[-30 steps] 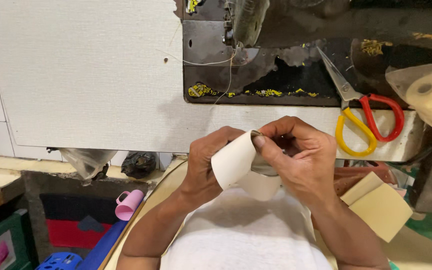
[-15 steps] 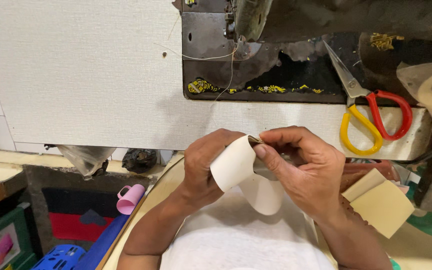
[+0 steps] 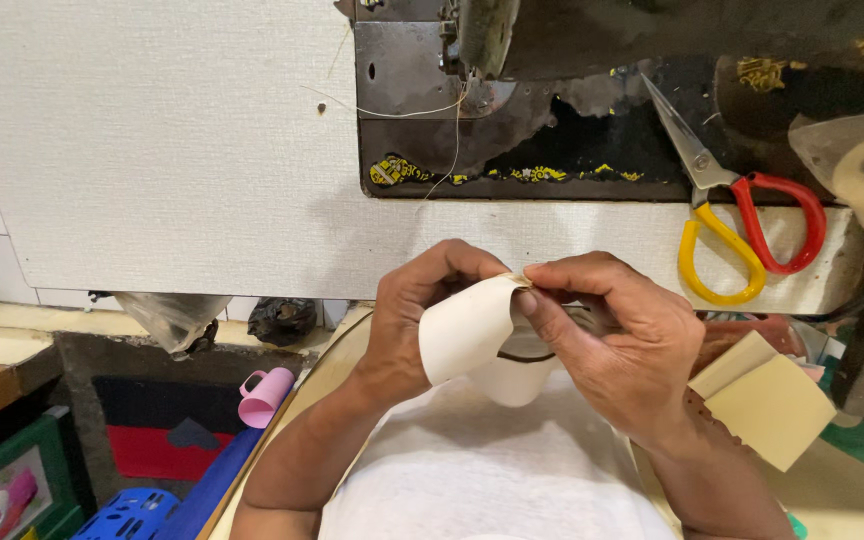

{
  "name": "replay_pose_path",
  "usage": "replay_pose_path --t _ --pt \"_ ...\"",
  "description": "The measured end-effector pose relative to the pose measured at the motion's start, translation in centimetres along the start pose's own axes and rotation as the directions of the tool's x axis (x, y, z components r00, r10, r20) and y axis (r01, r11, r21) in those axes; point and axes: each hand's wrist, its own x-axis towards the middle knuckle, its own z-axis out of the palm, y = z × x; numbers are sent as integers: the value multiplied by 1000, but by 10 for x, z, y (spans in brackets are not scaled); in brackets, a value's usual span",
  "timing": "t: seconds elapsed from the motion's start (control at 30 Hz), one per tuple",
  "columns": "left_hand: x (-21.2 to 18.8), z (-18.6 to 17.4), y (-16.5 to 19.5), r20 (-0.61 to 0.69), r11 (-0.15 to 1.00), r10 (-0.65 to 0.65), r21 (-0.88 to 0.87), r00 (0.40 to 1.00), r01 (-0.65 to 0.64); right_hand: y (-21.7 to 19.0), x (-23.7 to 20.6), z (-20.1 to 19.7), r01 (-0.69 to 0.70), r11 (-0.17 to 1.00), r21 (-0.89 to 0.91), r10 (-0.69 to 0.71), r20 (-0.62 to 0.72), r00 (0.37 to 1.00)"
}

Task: The person trims the edge of a shoe upper with scissors, folds and aligns the material by hand, then guides it under an industrial sewing machine to stitch the edge. They reposition the upper repeatedly while sewing along the curve.

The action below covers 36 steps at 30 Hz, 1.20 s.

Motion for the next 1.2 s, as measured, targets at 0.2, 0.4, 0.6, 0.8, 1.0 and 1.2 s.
replay_pose_path --t 0.2,0.4,0.6,0.8,1.0,1.2 --pt "0 1 2 -33 921 205 346 978 -181 1 5 -6 121 992 44 -124 69 990" --pt "0 1 2 11 864 235 457 972 -213 13 4 -14 146 986 -76 -137 113 984" --pt "5 -7 -6 88 978 17 205 996 -35 34 6 -18 -448 772 451 316 338 886" --pt "3 -11 -15 43 998 68 -1 997 -68 29 -7 -13 -138 920 368 72 187 980" --pt "0 -11 -20 -9 991 132 18 991 -132 22 -11 -10 -103 941 323 52 163 985" --pt "-3 -10 -20 -28 987 156 36 987 -155 21 -13 -8 -33 984 174 7 147 989"
